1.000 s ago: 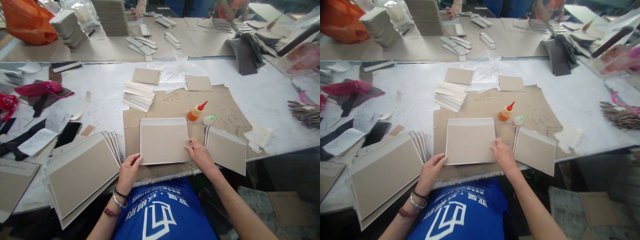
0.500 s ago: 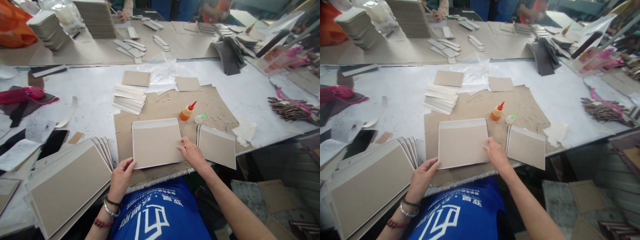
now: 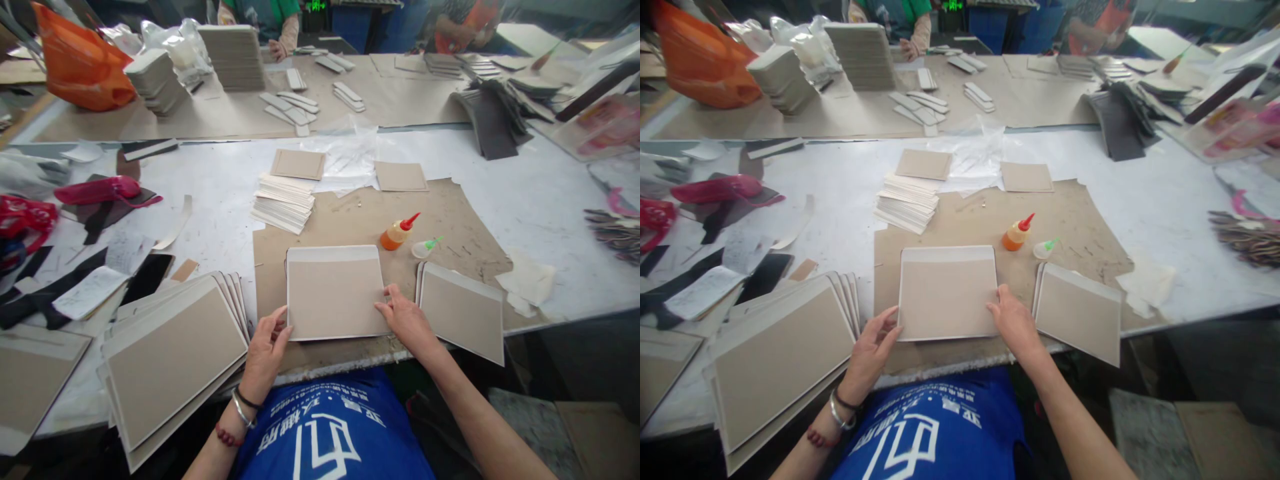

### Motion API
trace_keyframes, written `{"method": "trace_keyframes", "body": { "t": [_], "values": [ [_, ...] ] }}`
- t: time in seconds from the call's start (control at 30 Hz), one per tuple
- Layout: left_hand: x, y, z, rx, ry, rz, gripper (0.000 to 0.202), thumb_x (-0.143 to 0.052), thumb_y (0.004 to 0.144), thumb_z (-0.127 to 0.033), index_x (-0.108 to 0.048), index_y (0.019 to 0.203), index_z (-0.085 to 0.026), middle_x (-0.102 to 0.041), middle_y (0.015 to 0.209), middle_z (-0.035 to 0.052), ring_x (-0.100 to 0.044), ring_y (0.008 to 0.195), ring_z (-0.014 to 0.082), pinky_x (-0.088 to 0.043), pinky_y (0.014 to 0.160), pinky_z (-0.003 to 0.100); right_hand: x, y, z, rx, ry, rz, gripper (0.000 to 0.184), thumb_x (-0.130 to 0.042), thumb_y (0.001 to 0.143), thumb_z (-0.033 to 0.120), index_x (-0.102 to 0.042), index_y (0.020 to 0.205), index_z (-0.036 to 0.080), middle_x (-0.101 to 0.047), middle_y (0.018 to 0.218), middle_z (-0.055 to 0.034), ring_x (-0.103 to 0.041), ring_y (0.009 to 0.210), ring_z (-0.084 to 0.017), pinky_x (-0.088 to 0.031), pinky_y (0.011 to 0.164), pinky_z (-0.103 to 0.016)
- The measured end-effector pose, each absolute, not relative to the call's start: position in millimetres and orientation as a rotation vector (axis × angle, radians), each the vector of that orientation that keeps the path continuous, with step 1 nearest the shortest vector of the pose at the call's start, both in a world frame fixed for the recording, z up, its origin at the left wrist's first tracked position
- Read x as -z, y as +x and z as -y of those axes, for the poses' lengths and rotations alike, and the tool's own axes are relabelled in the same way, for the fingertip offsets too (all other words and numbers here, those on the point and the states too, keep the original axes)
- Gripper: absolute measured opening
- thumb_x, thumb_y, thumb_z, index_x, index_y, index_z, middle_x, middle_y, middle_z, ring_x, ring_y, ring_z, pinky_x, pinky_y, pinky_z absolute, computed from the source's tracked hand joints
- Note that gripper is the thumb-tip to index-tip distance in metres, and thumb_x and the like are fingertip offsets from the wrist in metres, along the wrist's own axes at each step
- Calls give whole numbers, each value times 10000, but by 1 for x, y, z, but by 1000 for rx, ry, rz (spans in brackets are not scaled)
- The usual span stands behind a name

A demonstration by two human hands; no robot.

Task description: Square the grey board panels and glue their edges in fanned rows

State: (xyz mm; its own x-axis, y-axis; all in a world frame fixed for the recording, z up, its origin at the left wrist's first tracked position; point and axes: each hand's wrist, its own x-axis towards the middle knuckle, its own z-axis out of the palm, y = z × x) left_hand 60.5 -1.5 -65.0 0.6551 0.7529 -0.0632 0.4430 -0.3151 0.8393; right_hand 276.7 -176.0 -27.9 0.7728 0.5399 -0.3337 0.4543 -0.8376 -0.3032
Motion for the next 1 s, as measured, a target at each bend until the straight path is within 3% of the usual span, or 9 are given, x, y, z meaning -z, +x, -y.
{"method": "trace_keyframes", "body": {
  "t": [0.13,0.23,0.57,0.8,1.0],
  "values": [
    [70,57,-8,-466,2457,-703,369,-445,848,-324,-505,1210,-274,-472,1277,83,-388,1207,246,-318,1004,448,30,276,177,-595,-2729,790,163,-495,845,258,-440,985,196,-621,747,-14,-593,700,-184,-325,593,-249],
    [73,55,-17,-385,2681,-559,382,-422,864,-278,-468,1242,-313,-393,1373,52,-240,1312,267,-272,1031,465,30,276,178,-576,-2716,780,167,-502,843,255,-440,986,196,-616,747,-14,-591,700,-184,-334,602,-249],
    [73,53,-31,-308,2868,-324,421,-402,875,-319,-388,1296,-333,-376,1385,15,-201,1331,252,-149,1084,466,26,275,177,-585,-2727,752,169,-516,842,249,-442,988,207,-623,784,-19,-599,736,-179,-338,623,-240],
    [63,58,-34,-376,2986,-136,442,-430,867,-279,-388,1306,-252,-417,1359,37,-219,1325,239,-148,1095,440,23,275,173,-645,-2784,752,183,-497,849,264,-430,1006,198,-629,811,-29,-611,771,-186,-331,614,-243],
    [53,63,-34,-335,3072,7,439,-420,862,-228,-391,1299,-192,-425,1353,62,-334,1276,213,-172,1096,413,11,275,165,-757,-2922,753,205,-461,868,301,-421,1033,186,-644,848,-74,-625,825,-235,-342,604,-268]
  ]
}}
